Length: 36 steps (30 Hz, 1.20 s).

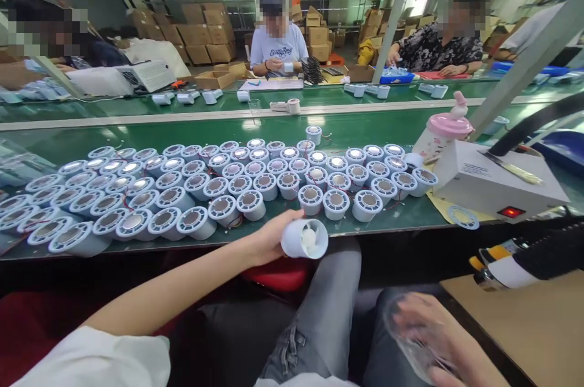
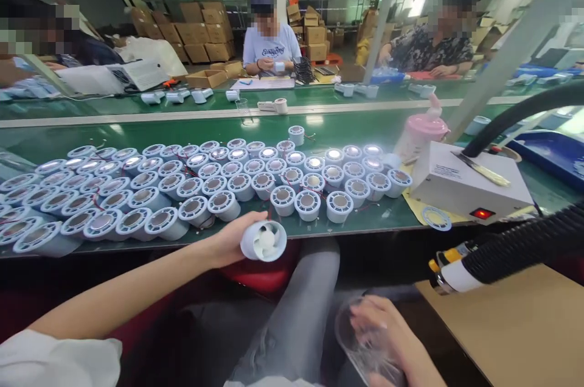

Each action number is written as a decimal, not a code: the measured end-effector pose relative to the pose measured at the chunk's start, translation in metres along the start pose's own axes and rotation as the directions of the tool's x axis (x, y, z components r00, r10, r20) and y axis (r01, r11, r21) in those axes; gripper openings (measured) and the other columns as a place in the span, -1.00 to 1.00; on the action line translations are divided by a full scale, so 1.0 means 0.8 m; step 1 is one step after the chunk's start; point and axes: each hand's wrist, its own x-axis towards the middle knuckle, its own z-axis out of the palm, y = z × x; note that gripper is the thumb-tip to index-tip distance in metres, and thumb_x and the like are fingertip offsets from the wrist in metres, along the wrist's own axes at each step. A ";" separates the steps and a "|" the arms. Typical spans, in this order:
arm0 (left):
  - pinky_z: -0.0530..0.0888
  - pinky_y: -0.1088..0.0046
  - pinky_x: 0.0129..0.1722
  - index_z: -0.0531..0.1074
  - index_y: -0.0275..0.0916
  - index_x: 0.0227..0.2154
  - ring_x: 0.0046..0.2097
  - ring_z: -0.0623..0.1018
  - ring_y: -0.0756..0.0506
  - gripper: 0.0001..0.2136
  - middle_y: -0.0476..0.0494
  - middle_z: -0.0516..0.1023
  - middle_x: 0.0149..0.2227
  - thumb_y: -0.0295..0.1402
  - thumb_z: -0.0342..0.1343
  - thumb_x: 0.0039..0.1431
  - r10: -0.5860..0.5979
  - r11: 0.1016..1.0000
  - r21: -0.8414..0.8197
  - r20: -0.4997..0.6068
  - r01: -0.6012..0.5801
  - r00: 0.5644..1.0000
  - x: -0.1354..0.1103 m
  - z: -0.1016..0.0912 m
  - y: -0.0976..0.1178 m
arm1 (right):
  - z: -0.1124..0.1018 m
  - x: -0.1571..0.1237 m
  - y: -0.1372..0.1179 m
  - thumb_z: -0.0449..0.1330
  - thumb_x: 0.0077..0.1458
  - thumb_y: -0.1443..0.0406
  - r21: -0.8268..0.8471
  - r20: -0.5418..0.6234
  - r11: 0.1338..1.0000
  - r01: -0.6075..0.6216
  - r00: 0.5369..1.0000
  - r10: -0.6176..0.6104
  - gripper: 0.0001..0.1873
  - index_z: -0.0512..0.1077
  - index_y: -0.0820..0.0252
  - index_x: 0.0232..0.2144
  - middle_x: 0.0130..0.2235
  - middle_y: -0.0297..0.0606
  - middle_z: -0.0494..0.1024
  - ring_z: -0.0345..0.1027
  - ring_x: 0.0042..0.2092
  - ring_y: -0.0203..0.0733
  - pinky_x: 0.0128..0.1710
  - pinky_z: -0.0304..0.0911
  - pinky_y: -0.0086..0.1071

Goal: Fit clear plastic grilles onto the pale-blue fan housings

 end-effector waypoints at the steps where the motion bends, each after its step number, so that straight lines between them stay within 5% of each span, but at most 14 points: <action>1: 0.41 0.39 -0.49 0.34 -0.30 -0.37 -0.43 0.46 -0.11 -0.50 -0.17 0.45 -0.43 0.06 -0.29 0.17 -0.056 0.998 0.000 0.093 0.056 0.994 0.005 0.019 -0.008 | 0.011 0.007 -0.015 0.14 0.13 0.33 -0.130 0.006 0.989 0.076 0.997 -0.076 -0.47 0.30 -0.08 0.16 0.10 -0.04 0.36 0.40 0.05 0.09 -0.11 0.46 -0.18; 5: 0.27 0.48 -0.71 0.36 -0.28 -0.37 -0.59 0.37 -0.04 -0.62 -0.10 0.40 -0.49 -0.03 -0.12 0.09 -0.223 0.973 0.050 0.438 0.224 0.871 0.021 0.073 -0.019 | 0.039 0.046 -0.054 0.11 0.06 0.46 -0.594 -0.074 0.787 0.167 0.963 -0.260 -0.36 0.27 -0.05 0.19 0.13 0.03 0.27 0.33 0.05 0.17 -0.13 0.42 -0.03; 9: 0.18 0.57 -0.70 0.46 -0.27 -0.38 -0.54 0.32 0.02 -0.76 -0.05 0.39 -0.43 -0.21 0.02 0.10 -0.240 0.971 0.147 0.545 0.191 0.803 0.025 0.089 -0.006 | 0.040 0.063 -0.055 0.13 -0.03 0.55 -0.760 -0.078 0.646 0.068 0.978 -0.195 -0.36 0.38 -0.01 0.10 0.19 0.04 0.24 0.31 -0.01 0.24 -0.22 0.40 0.03; 14: 0.37 0.48 -0.19 0.52 -0.23 -0.30 -0.19 0.44 -0.05 -0.85 -0.05 0.46 -0.27 -0.31 0.11 0.15 0.120 0.885 0.374 0.391 -0.276 0.912 0.015 0.092 0.002 | 0.029 0.054 -0.051 0.20 -0.06 0.55 -0.491 -0.042 0.868 -0.072 0.997 0.059 -0.75 0.45 0.13 -0.37 0.11 -0.12 0.32 0.30 0.02 0.10 -0.21 0.38 -0.15; 18: 0.40 0.41 -0.17 0.48 -0.17 -0.10 -0.13 0.47 -0.12 -0.54 -0.11 0.43 -0.15 -0.16 0.35 -0.09 0.269 0.867 0.358 0.250 -0.347 0.930 0.010 0.096 -0.012 | 0.024 0.051 -0.055 0.22 0.12 0.30 -0.068 -0.006 0.977 -0.204 0.979 0.204 -0.85 0.36 0.16 -0.48 -0.02 -0.20 0.31 0.34 -0.05 -0.09 -0.17 0.32 -0.27; 21: 0.42 0.33 -0.09 0.49 -0.12 -0.05 -0.08 0.46 -0.15 -0.43 -0.15 0.38 -0.11 -0.16 0.42 -0.21 0.365 0.835 0.341 0.245 -0.432 0.898 0.013 0.099 -0.030 | 0.023 0.052 -0.053 0.08 0.24 0.21 0.087 -0.104 0.966 -0.242 0.962 0.250 -0.69 0.40 0.17 -0.52 -0.13 -0.21 0.31 0.34 -0.17 -0.17 -0.28 0.28 -0.34; 25: 0.33 0.20 0.12 0.45 -0.06 0.03 0.14 0.38 -0.25 -0.36 -0.22 0.38 0.08 -0.22 0.44 -0.21 0.431 0.786 0.307 0.351 -0.537 0.831 0.017 0.102 -0.044 | 0.020 0.053 -0.042 0.22 0.13 0.19 0.349 -0.144 0.886 -0.305 0.917 0.373 -0.64 0.38 0.19 -0.66 -0.21 -0.21 0.39 0.35 -0.19 -0.16 -0.30 0.29 -0.37; 29: 0.46 0.29 -0.01 0.34 -0.09 0.13 0.09 0.45 -0.23 -0.33 -0.21 0.44 0.09 -0.26 0.39 -0.11 0.347 0.890 0.142 0.409 -0.434 0.844 0.012 0.105 -0.042 | 0.014 0.050 -0.033 0.31 0.05 0.15 0.618 -0.098 0.717 -0.321 0.874 0.475 -0.64 0.44 0.16 -0.69 -0.18 -0.19 0.51 0.42 -0.13 -0.06 -0.31 0.40 -0.34; 32: 0.49 0.32 -0.04 0.31 -0.16 0.13 0.01 0.52 -0.17 -0.36 -0.23 0.45 0.07 -0.29 0.36 -0.06 0.266 0.958 -0.013 0.405 -0.286 0.875 0.008 0.108 -0.038 | 0.013 0.044 -0.033 0.38 -0.03 0.24 0.523 -0.105 0.825 -0.212 0.945 0.309 -0.92 0.58 0.04 -0.40 -0.01 -0.21 0.52 0.38 0.05 0.03 -0.13 0.43 -0.24; 36: 0.54 0.35 -0.19 0.26 -0.17 0.14 -0.13 0.56 -0.12 -0.34 -0.27 0.42 0.10 -0.28 0.35 -0.05 0.171 0.984 -0.104 0.395 -0.141 0.902 0.003 0.110 -0.037 | 0.015 0.032 -0.035 0.41 -0.06 0.37 0.074 -0.157 0.997 -0.013 0.987 0.025 -0.56 0.50 -0.04 -0.09 0.11 -0.24 0.47 0.31 0.16 -0.02 0.15 0.24 -0.21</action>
